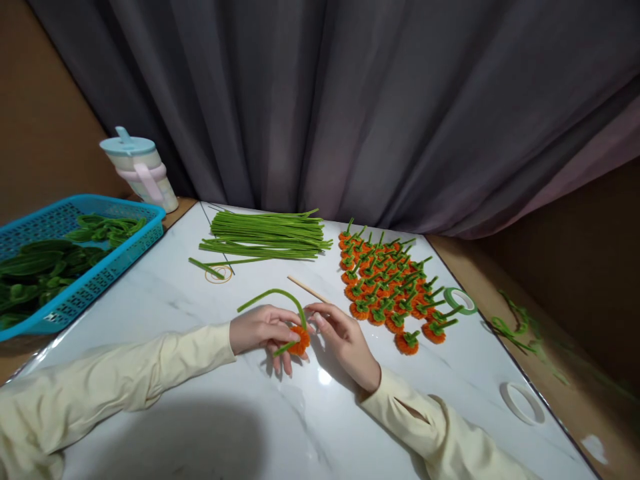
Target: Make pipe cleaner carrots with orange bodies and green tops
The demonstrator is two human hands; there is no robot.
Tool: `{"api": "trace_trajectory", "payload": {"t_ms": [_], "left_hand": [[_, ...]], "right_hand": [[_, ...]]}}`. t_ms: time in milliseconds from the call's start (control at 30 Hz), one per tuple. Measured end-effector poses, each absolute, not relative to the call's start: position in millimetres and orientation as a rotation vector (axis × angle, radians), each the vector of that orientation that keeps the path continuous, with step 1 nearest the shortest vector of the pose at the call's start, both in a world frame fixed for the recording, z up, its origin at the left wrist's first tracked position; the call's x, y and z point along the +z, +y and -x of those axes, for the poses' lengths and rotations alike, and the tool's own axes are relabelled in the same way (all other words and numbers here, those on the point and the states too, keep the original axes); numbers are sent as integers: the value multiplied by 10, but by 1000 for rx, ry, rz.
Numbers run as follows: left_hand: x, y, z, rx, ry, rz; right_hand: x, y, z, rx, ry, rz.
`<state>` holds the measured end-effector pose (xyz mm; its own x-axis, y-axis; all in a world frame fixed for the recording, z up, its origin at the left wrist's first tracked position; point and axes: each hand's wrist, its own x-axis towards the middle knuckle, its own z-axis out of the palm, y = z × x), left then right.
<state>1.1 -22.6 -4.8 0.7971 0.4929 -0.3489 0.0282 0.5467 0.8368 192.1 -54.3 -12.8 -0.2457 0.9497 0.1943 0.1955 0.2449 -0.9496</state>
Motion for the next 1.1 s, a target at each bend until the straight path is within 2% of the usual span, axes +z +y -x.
{"api": "trace_trajectory", "payload": {"t_ms": [167, 633, 733, 933, 1000, 1100], "left_hand": [[-35, -266, -25, 280, 617, -1071], [-21, -325, -72, 233, 709, -1084], [-31, -336, -82, 254, 729, -1077], [-43, -329, -89, 307, 789, -1044], [-51, -327, -91, 375, 813, -1024], [-49, -344, -106, 491, 849, -1024]], "right_hand": [[-84, -611, -1860, 1077, -1753, 1152], [-94, -567, -1877, 1451, -1672, 1006], [-78, -616, -1868, 1350, -1760, 993], [-38, -745, -1859, 761, -2247, 847], [4, -762, -1865, 771, -2196, 872], [69, -757, -1867, 989, -1942, 976]]}}
